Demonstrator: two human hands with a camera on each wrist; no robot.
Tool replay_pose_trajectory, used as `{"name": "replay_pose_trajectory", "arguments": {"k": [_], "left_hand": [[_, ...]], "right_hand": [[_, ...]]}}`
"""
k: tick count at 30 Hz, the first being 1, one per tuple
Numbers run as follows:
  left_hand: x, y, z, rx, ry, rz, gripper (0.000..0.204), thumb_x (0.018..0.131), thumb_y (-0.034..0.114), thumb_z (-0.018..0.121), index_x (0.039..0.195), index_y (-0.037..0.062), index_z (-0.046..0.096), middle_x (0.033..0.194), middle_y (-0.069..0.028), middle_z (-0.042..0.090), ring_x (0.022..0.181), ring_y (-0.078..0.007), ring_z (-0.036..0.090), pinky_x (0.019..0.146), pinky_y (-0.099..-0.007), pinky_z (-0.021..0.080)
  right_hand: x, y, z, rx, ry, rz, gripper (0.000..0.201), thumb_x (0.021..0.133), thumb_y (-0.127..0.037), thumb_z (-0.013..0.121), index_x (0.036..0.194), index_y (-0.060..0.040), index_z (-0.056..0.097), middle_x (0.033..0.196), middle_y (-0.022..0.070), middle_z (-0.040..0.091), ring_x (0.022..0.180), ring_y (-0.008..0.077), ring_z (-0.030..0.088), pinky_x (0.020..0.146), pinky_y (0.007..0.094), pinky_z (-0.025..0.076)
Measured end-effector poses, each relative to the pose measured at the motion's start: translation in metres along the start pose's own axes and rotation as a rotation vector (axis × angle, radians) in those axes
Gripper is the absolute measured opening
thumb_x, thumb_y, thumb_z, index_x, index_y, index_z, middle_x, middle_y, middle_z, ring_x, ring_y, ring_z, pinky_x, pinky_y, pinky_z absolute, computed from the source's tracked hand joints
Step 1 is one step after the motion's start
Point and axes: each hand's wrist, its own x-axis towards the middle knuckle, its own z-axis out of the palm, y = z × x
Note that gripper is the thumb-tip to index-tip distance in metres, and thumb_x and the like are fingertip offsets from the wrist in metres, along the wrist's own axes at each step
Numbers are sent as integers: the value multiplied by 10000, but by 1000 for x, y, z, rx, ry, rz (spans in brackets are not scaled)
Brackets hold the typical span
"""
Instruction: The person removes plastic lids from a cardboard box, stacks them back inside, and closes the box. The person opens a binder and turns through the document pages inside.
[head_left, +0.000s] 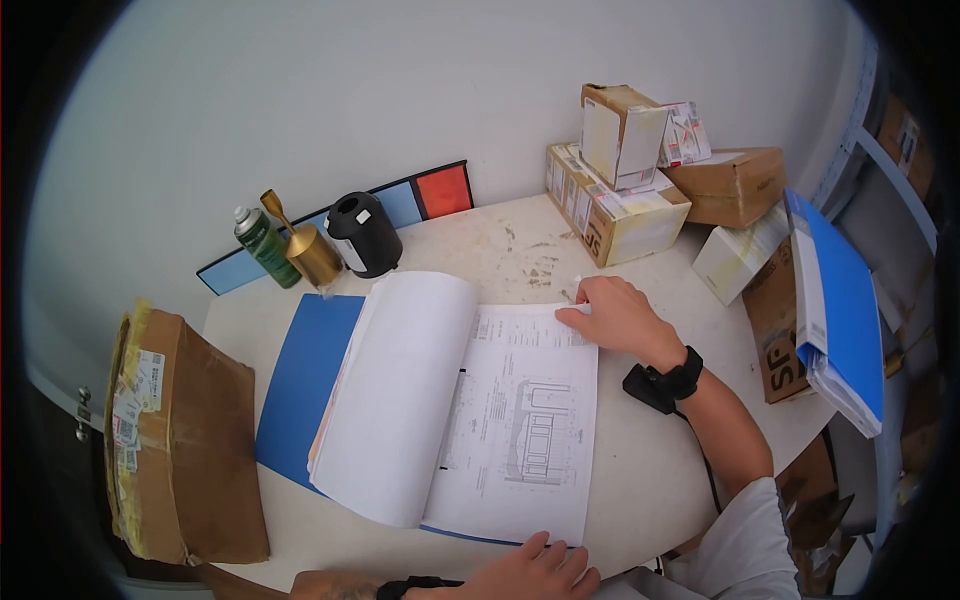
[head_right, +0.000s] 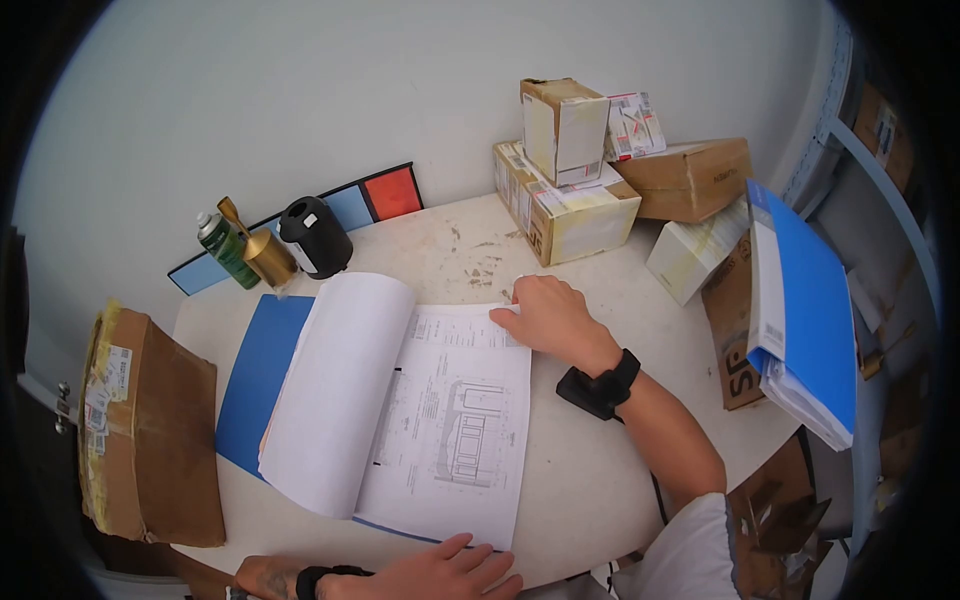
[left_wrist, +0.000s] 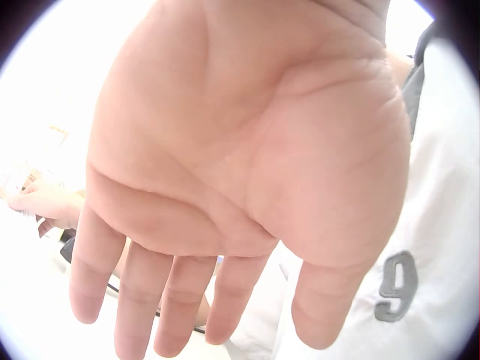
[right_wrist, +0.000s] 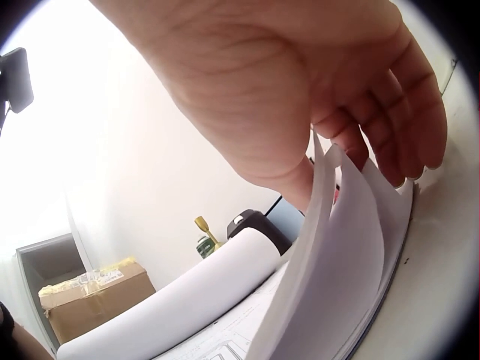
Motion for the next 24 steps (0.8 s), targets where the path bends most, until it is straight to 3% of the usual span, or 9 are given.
{"name": "replay_pose_trajectory", "arguments": {"k": [5,7,11,13,15,16,19,22,24], "left_hand": [[1,2,0,52,-22,18,259,869,206,607,1049,23,645,1093,-167,645,1004,-307,636,933,-478,508],[3,6,4,82,-25,26,252,871,203,603,1041,23,647,1092,-165,643,1007,-303,632,937,-474,506],[13,8,2,-94,26,188,277,853,209,615,1053,22,662,1156,-186,653,1087,-336,635,1005,-468,491],[17,5,-2,-117,133,258,296,839,211,623,1062,22,667,1187,-200,656,1119,-352,638,1024,-456,489],[17,0,-1,105,208,-4,339,921,209,629,1180,-8,664,1276,-193,650,1182,-343,630,1046,-418,483],[14,-16,13,242,57,-94,567,860,317,718,1333,43,566,1391,-216,547,1251,-399,563,1046,-524,454],[12,-49,-9,326,-208,-431,968,746,503,830,1546,142,422,1565,-262,355,1378,-519,389,1036,-711,377],[5,-72,-6,359,-179,-467,1056,667,563,865,1532,139,434,1527,-302,386,1322,-531,452,1041,-686,390],[6,-73,-6,356,-210,-470,1094,644,574,883,1528,116,429,1498,-347,397,1287,-568,486,1024,-656,430]], "right_hand": [[4,5,-9,254,-362,-64,567,897,-483,738,1036,66,711,927,195,721,885,312,723,774,417,588],[-3,0,-6,750,-784,-140,650,924,-562,700,1178,34,647,1108,153,678,989,261,685,821,382,609],[-15,-23,30,918,-1280,-497,787,885,-568,746,1384,-16,488,1422,119,506,1404,245,445,1085,447,486],[-40,-49,39,939,-1215,-659,818,924,-496,722,1519,-40,394,1581,160,389,1493,287,348,1176,473,374],[-57,-65,49,887,-1140,-721,753,929,-456,728,1491,-43,445,1606,183,370,1525,313,299,1194,467,345],[-55,-64,51,890,-1137,-723,753,929,-456,728,1491,-43,445,1606,183,370,1525,313,299,1194,467,345],[-29,-52,50,540,-780,-605,702,921,-405,737,1453,-12,501,1608,229,365,1528,371,274,1201,442,335],[-5,-12,32,-83,-216,-506,608,951,-337,698,1407,27,526,1596,245,372,1470,386,379,1179,418,369],[21,36,43,-25,-81,-519,506,972,-297,664,1363,8,560,1593,241,378,1449,370,416,1164,420,388]]}}
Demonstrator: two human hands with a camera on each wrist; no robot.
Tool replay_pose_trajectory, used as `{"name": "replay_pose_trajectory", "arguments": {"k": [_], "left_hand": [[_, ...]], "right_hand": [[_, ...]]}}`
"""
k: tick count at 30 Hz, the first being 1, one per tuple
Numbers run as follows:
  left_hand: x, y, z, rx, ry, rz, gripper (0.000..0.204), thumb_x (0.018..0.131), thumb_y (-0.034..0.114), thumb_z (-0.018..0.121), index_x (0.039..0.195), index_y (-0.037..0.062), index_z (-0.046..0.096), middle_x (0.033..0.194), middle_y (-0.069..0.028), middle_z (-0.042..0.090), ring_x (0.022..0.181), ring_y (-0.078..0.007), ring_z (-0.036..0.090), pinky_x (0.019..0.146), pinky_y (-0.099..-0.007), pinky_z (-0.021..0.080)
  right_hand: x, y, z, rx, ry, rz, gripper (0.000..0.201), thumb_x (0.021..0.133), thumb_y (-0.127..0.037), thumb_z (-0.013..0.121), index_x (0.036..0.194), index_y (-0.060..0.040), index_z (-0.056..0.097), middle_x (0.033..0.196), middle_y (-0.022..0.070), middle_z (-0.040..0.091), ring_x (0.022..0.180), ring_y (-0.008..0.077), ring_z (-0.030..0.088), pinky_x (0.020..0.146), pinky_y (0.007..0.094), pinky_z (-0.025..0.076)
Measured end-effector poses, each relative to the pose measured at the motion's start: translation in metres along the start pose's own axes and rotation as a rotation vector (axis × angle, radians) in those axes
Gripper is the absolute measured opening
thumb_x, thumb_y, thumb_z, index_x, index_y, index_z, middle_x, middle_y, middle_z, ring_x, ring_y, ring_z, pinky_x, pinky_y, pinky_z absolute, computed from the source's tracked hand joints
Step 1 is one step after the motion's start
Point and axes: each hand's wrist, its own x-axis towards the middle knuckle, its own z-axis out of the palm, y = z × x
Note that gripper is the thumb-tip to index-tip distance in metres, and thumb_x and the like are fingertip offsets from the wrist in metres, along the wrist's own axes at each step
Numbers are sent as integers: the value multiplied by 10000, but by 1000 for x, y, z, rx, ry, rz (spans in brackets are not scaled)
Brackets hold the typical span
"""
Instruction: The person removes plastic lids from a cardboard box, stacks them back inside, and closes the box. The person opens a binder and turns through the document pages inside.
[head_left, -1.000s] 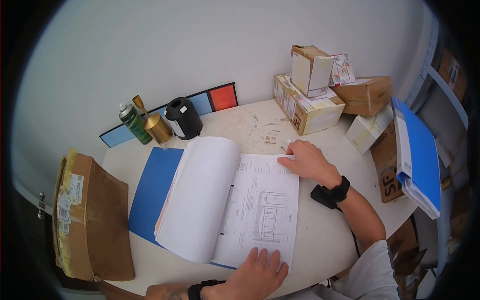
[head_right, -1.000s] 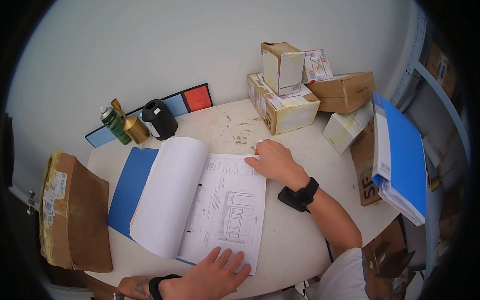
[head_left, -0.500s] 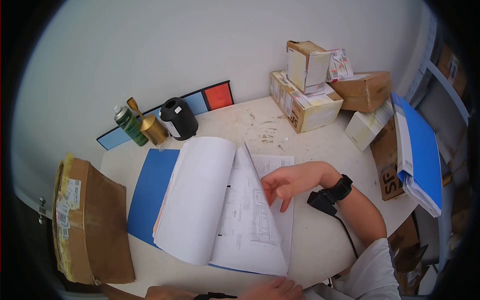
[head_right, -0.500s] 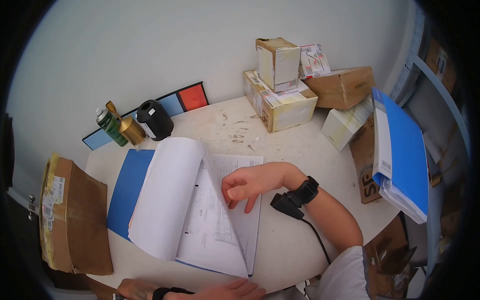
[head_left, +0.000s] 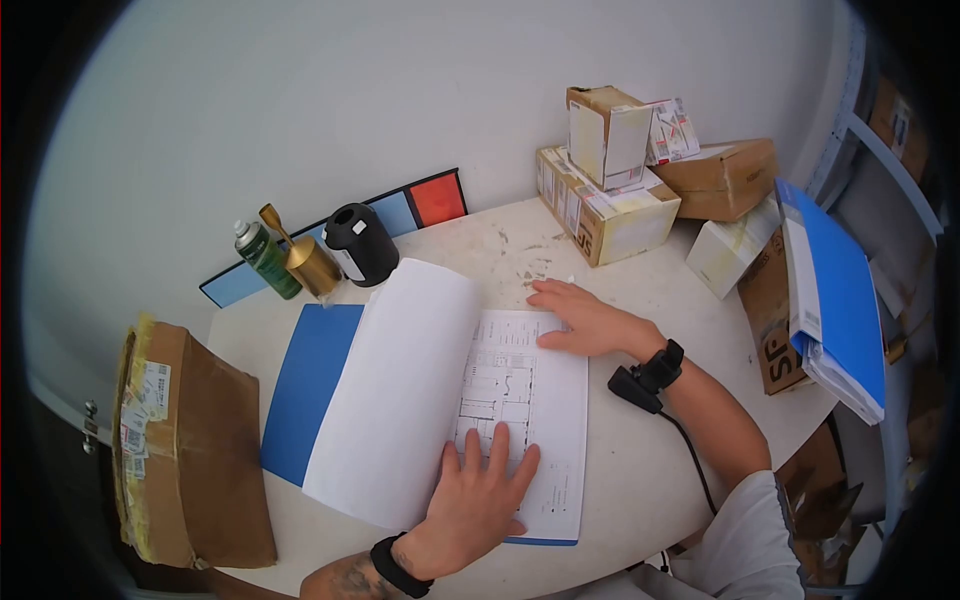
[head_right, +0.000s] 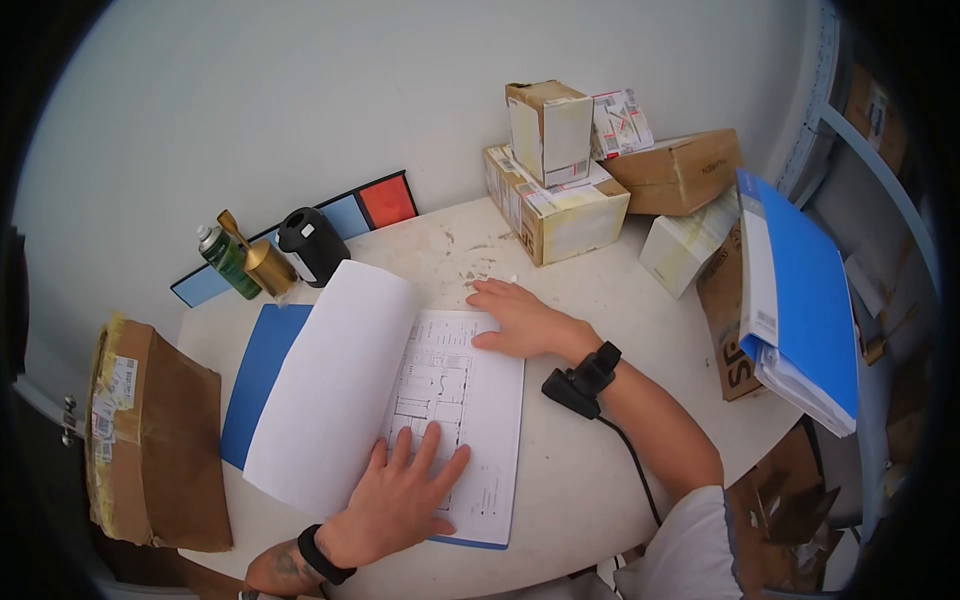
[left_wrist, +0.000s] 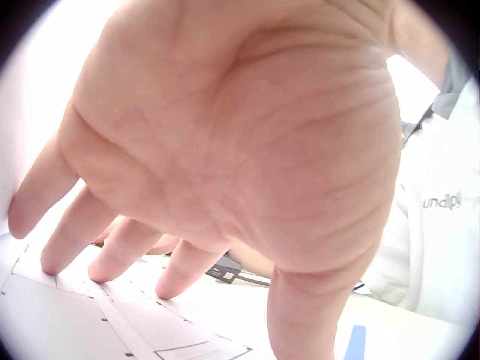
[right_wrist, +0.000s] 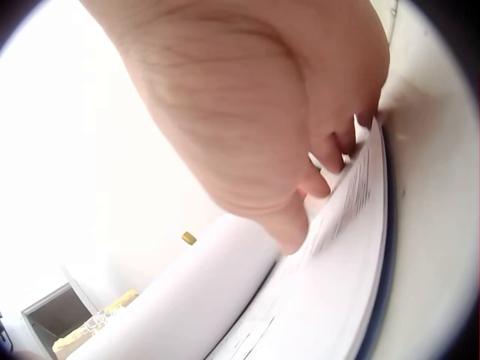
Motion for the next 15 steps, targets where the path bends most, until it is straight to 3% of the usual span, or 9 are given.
{"name": "replay_pose_trajectory", "arguments": {"k": [1,3,9,13,15], "left_hand": [[0,2,-2,-1,2,-1,1094,644,574,883,1528,116,429,1498,-347,397,1287,-568,486,1024,-656,430],[-2,8,-7,3,-18,-9,1078,668,559,883,1517,72,431,1469,-393,400,1265,-616,486,971,-616,494],[2,5,-9,-42,-45,70,1047,671,510,904,1482,18,462,1416,-425,427,1177,-620,551,842,-493,594],[1,4,-9,-18,-47,100,1018,666,475,913,1464,19,476,1418,-411,434,1158,-591,578,819,-472,607],[2,2,-10,-38,3,128,897,697,353,892,1429,13,499,1400,-392,464,1135,-534,611,793,-461,615]], "right_hand": [[-2,3,-11,-2,-1,-1,506,972,-297,664,1363,8,560,1593,241,378,1449,370,416,1164,420,388],[-6,1,-31,398,-189,160,473,978,-288,652,1354,-13,571,1597,243,375,1461,372,394,1160,419,388],[-10,5,-25,262,-130,43,448,986,-277,643,1345,-17,575,1591,241,390,1442,364,423,1150,407,394],[-10,5,-28,306,-134,77,443,994,-286,635,1343,-21,577,1594,245,383,1431,365,439,1147,409,398],[-10,8,-30,398,-166,125,472,992,-364,628,1320,-25,600,1516,207,491,1402,349,464,1147,412,389]]}}
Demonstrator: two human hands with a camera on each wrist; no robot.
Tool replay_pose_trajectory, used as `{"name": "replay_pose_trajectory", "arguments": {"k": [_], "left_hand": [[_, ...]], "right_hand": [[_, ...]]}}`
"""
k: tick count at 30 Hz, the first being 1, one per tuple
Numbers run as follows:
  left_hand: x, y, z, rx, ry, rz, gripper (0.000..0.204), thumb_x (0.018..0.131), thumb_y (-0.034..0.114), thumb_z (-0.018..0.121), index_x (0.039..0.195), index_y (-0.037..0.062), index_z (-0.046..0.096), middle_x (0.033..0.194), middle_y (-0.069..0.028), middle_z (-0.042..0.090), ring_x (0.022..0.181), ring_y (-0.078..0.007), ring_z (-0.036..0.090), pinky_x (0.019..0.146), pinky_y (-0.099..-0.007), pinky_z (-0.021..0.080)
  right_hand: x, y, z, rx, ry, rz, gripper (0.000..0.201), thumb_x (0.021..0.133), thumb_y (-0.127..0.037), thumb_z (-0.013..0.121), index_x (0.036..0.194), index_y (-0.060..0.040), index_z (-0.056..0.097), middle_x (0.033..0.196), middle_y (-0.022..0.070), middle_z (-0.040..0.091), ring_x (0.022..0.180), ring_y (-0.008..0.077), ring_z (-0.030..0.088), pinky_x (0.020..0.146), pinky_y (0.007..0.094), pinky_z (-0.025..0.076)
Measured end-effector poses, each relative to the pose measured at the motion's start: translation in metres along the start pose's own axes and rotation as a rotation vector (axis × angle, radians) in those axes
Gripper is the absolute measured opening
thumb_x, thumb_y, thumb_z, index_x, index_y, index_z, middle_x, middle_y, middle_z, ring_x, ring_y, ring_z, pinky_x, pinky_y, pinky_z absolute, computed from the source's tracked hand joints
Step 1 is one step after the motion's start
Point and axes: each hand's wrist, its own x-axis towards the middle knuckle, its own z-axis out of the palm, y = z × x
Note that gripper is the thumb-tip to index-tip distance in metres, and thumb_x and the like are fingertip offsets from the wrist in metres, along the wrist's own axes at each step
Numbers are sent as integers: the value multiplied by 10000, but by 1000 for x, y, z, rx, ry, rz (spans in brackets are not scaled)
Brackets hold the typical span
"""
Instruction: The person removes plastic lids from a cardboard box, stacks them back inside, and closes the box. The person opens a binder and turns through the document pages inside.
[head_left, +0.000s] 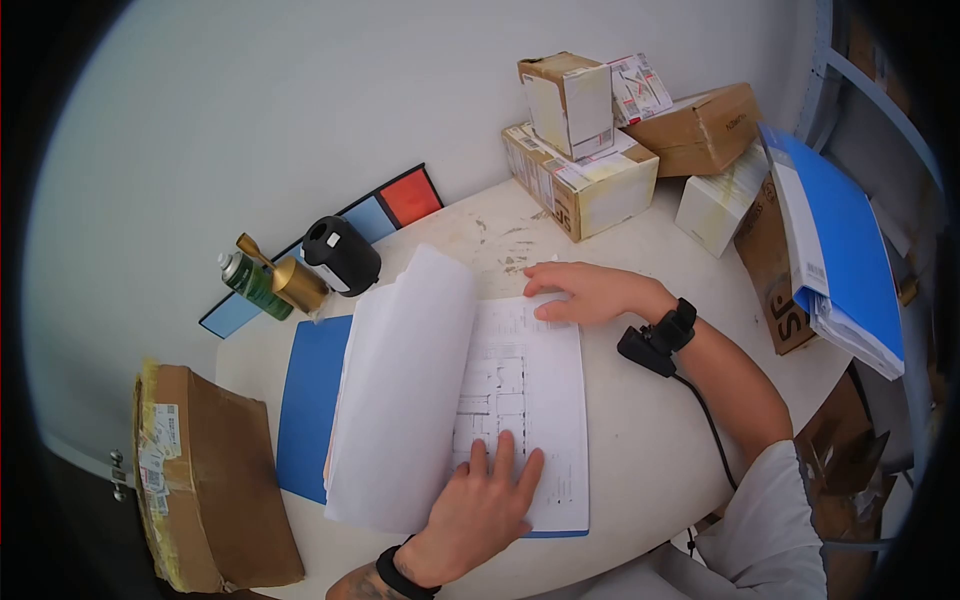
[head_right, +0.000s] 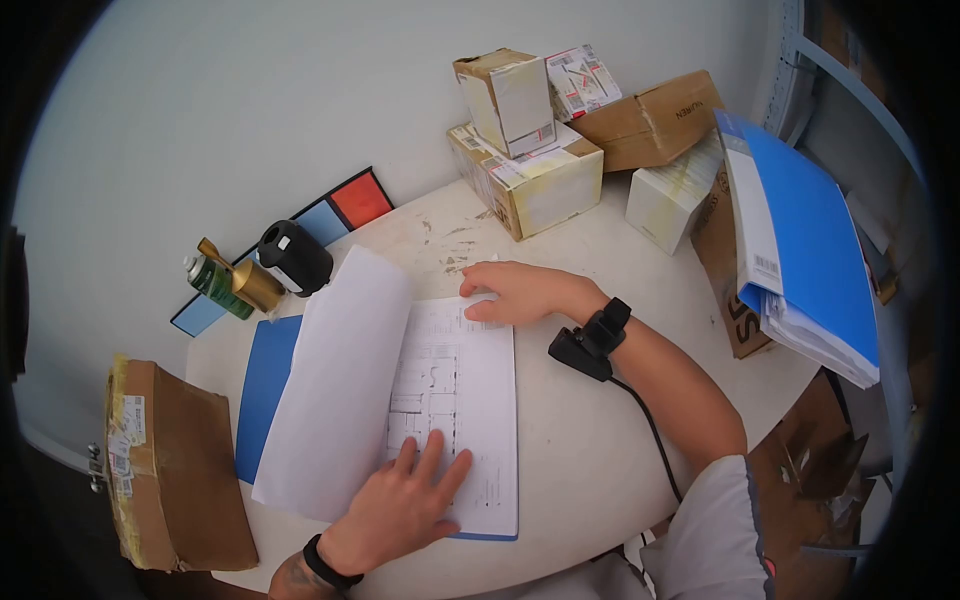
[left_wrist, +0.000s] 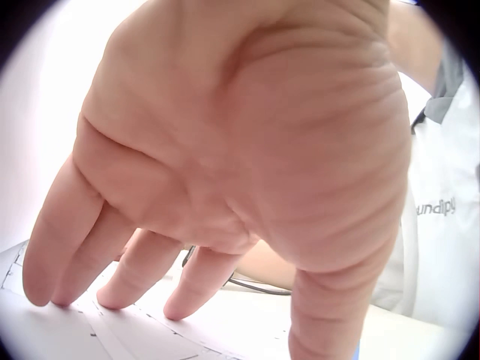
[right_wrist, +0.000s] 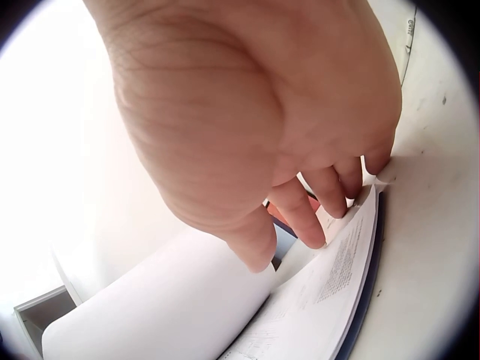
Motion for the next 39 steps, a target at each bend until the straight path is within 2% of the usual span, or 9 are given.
{"name": "replay_pose_trajectory", "arguments": {"k": [7,9,12,16,19,21,24,34,39], "left_hand": [[-1,22,14,156,-7,19,731,718,151,791,1387,13,531,1338,-328,555,1019,-407,681,719,-420,622],[4,19,10,158,68,4,562,770,125,706,1313,14,618,1205,-252,664,836,-285,727,607,-369,602],[2,16,-12,-71,39,-13,695,724,162,817,1367,66,572,1292,-206,626,906,-297,692,703,-386,605],[-1,18,-8,-28,120,33,731,708,184,842,1381,95,571,1260,-177,636,887,-293,682,756,-396,598],[-3,11,2,-52,14,-23,710,717,144,814,1384,105,573,1254,-182,631,917,-332,677,803,-408,592],[-2,13,11,166,171,79,677,725,91,768,1374,98,576,1262,-193,634,928,-348,676,827,-404,589],[2,24,-17,79,89,77,651,730,53,726,1364,86,580,1272,-206,631,937,-341,679,833,-392,590],[-7,8,4,41,70,86,772,674,120,810,1398,71,550,1322,-243,588,977,-353,668,816,-400,595],[-7,17,13,142,150,94,664,752,60,700,1399,65,550,1248,-260,629,848,-363,692,727,-392,606]], "right_hand": [[-2,9,-11,95,40,56,486,1004,-426,601,1293,-37,635,1419,178,580,1319,305,547,1105,400,434],[0,10,-17,204,-36,50,410,1020,-356,608,1271,-33,632,1341,128,634,1262,235,579,1070,372,451],[-6,5,-20,264,4,69,394,1026,-347,601,1267,-37,641,1249,101,670,1172,188,600,1033,360,462],[-4,9,-16,255,65,58,382,1027,-322,604,1274,-33,639,1220,92,680,1139,177,609,1029,355,461],[-2,8,-15,234,13,66,373,1023,-291,607,1274,-18,638,1225,105,690,1159,192,618,1058,362,452],[-3,8,-14,225,46,43,365,1015,-270,610,1268,-8,639,1240,111,689,1183,197,616,1076,365,443],[-1,10,-11,242,48,32,345,1003,-249,620,1250,-9,646,1231,105,693,1186,190,615,1076,363,441],[1,12,-7,237,58,14,335,1003,-211,619,1271,-11,634,1228,109,690,1179,182,613,1075,353,442],[-3,5,-10,270,55,83,338,1029,-201,575,1300,-2,612,1230,103,672,1153,176,608,1062,339,447]]}}
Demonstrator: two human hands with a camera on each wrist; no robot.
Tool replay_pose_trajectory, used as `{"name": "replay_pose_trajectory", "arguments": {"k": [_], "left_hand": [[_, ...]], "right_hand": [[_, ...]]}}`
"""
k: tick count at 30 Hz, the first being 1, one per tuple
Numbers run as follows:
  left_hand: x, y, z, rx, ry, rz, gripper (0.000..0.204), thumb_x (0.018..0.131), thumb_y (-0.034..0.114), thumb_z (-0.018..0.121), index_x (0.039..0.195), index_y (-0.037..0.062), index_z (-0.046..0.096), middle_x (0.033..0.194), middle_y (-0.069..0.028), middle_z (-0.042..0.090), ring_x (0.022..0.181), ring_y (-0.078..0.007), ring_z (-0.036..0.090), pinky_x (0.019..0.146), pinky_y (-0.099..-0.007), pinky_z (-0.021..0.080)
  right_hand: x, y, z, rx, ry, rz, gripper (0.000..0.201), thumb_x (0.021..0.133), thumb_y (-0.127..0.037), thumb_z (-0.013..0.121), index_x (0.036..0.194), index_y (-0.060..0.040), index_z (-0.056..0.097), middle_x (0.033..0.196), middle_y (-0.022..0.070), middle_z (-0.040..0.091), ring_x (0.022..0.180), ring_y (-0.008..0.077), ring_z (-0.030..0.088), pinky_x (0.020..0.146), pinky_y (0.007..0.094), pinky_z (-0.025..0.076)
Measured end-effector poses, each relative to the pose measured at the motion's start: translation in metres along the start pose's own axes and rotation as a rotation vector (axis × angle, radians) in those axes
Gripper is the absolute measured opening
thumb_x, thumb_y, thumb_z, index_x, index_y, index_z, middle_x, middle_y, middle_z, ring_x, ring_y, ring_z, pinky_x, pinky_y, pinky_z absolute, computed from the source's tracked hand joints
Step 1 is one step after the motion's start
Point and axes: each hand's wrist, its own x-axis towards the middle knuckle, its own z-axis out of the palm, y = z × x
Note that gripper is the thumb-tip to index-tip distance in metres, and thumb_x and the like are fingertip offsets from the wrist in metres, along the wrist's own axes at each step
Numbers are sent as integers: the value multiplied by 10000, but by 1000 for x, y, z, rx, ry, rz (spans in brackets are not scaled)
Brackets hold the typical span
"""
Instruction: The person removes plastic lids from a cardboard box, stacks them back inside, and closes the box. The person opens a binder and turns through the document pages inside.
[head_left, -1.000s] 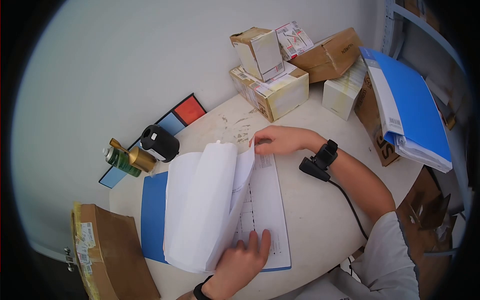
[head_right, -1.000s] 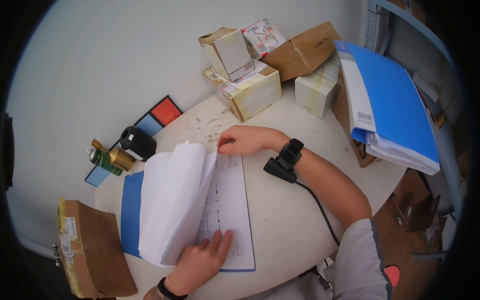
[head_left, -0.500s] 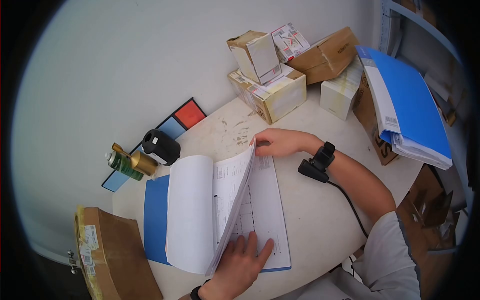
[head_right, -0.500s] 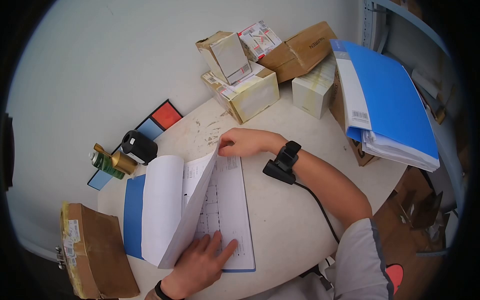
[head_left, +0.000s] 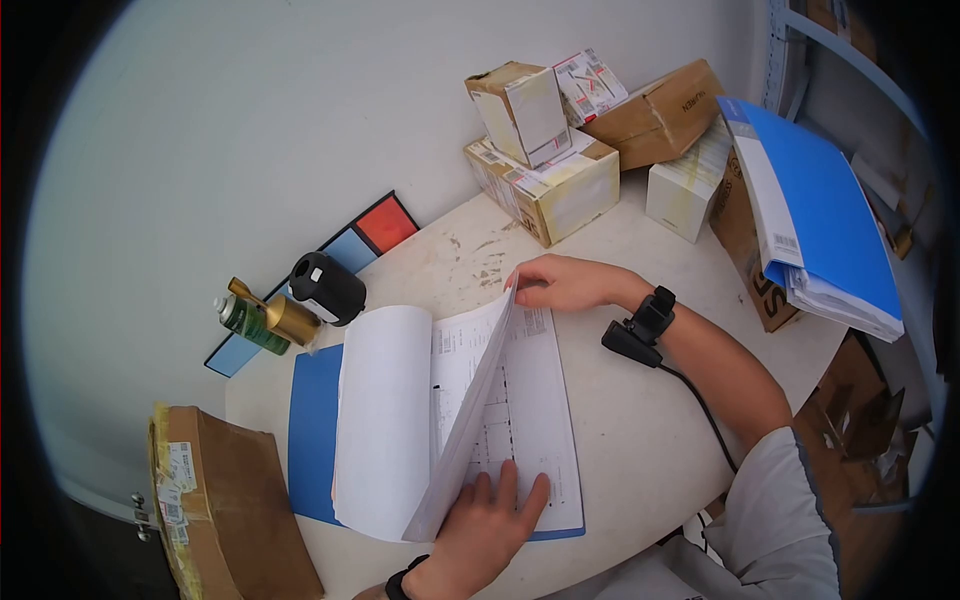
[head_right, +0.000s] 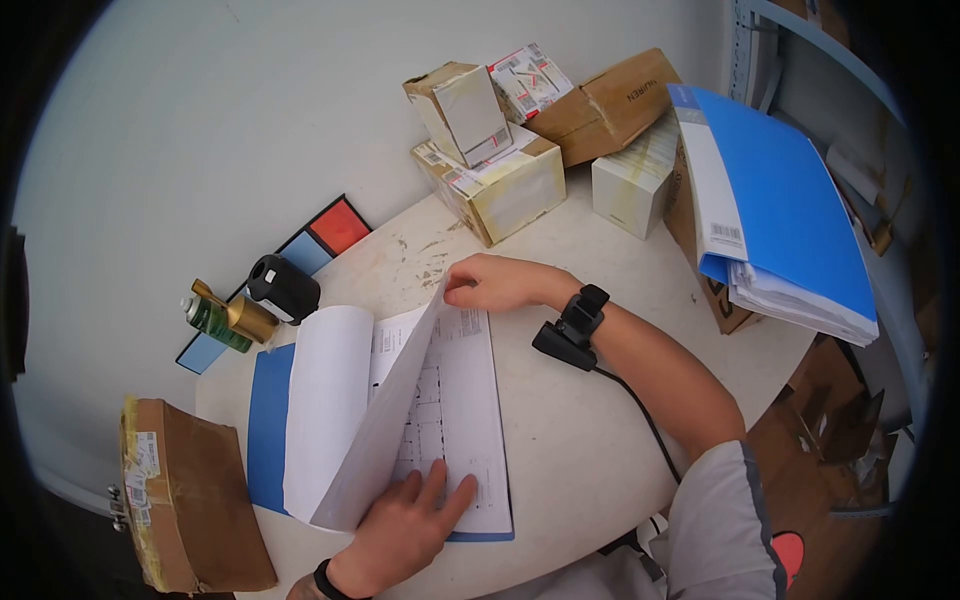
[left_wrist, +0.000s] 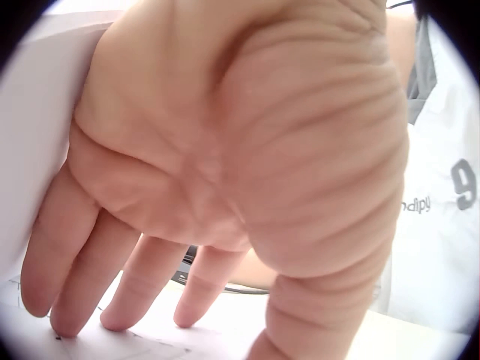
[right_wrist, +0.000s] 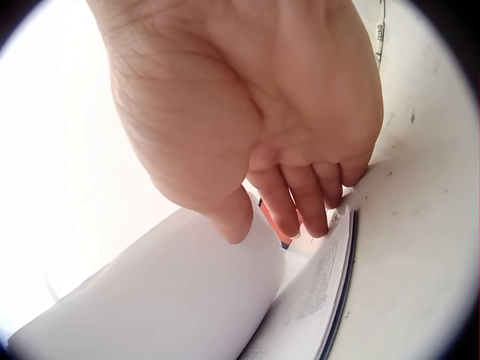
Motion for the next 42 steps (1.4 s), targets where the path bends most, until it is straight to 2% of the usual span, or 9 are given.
{"name": "replay_pose_trajectory", "arguments": {"k": [7,15,16,24,26,33,37,39,42], "left_hand": [[3,0,3,-104,166,-187,602,780,36,656,1377,32,579,1084,-206,703,725,-275,707,603,-343,580],[-69,-62,-24,-119,750,-1022,673,822,-67,625,1469,-3,449,765,-195,675,658,-373,677,635,-413,538],[-90,-67,-20,-55,566,-1226,729,829,-57,633,1511,16,387,840,-205,684,702,-367,680,680,-417,545],[-147,-95,23,-306,300,-1245,509,942,235,685,1353,-41,568,1195,-269,641,989,-397,663,861,-467,539],[-155,-123,52,-289,191,-1283,591,1006,440,589,1338,-48,582,1238,-298,624,1125,-441,612,981,-507,487],[-139,-132,42,-182,125,-1307,596,1039,501,506,1235,-49,624,1211,-294,617,1116,-445,583,997,-497,470],[-123,-106,11,-578,60,-1087,611,1071,525,447,1212,-43,625,1062,-201,655,1047,-352,590,964,-401,478],[-116,-81,7,-1079,380,-1081,664,1073,557,432,1196,-67,626,1037,-138,673,1053,-269,618,941,-368,501],[-127,-98,1,-1401,255,-800,701,1051,585,477,1187,-86,626,1123,-134,675,1023,-206,652,932,-353,525]], "right_hand": [[4,14,1,111,56,-21,389,1074,-235,493,1387,-12,551,1246,101,656,1218,183,569,1083,330,424],[-1,3,1,152,140,47,537,1076,-361,498,1473,-2,458,1398,142,586,1339,259,525,1145,372,381],[-3,-1,2,165,148,40,537,1076,-361,498,1473,-2,458,1398,142,586,1339,259,525,1145,372,381],[-14,-32,50,-774,-26,-2,972,808,-570,778,1516,-11,417,1548,296,333,1524,439,214,1229,564,240],[-13,-32,50,-764,-35,-8,983,805,-577,778,1523,-14,410,1550,297,330,1526,441,210,1230,593,208],[-13,-22,52,-750,29,-44,945,794,-579,788,1487,-26,459,1489,275,398,1498,443,249,1203,645,208],[-13,-16,53,-744,58,-49,938,787,-575,797,1474,-26,472,1485,274,402,1497,438,254,1201,646,211],[-13,-14,55,-728,68,-79,938,778,-578,804,1461,-23,480,1474,277,407,1504,435,246,1201,652,204],[-15,-30,49,-722,-24,25,964,803,-542,781,1543,-53,404,1586,265,316,1536,427,202,1238,617,162]]}}
